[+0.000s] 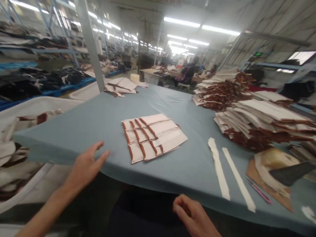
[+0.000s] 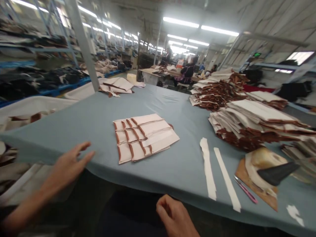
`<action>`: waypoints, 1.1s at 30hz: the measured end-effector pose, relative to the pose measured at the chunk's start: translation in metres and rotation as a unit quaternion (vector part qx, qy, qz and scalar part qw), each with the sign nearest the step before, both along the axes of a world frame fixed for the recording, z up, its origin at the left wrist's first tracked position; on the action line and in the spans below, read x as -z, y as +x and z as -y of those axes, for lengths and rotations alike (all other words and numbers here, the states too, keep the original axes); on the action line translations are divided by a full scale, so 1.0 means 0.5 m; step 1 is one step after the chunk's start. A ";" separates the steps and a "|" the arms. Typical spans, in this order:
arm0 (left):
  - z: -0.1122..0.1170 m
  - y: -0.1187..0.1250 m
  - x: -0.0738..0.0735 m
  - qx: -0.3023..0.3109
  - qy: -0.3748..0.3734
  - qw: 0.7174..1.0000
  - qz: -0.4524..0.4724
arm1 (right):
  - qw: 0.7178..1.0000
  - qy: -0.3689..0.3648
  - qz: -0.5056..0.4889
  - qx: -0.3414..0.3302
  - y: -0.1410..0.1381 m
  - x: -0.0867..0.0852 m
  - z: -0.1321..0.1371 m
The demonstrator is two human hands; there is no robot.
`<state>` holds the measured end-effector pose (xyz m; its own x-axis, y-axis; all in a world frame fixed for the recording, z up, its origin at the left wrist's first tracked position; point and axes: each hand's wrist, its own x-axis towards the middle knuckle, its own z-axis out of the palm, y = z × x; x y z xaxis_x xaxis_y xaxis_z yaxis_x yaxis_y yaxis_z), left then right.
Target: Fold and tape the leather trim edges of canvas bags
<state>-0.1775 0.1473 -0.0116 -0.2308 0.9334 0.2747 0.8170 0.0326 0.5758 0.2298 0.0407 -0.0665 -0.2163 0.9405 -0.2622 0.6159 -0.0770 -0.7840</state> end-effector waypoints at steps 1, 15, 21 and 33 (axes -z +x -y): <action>-0.009 0.059 0.028 0.040 0.002 0.999 0.006 | 1.000 0.020 0.020 -0.002 -0.004 -0.019 -0.022; -0.089 0.192 0.058 -0.079 -0.121 0.990 0.003 | 0.868 0.484 0.099 0.048 -0.107 -0.008 -0.279; -0.125 0.213 0.059 -0.085 -0.163 0.974 0.132 | 0.823 0.557 0.100 0.053 -0.166 0.028 -0.269; -0.084 0.212 0.062 -0.055 -0.156 0.881 0.443 | 0.923 0.371 0.096 0.011 -0.184 0.042 -0.290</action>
<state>-0.0715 0.1890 -0.0427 -0.3196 0.8904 -0.3240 0.0340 0.3525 0.9352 0.1376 0.1859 -0.0877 -0.2117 0.8799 0.4254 0.7539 0.4241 -0.5019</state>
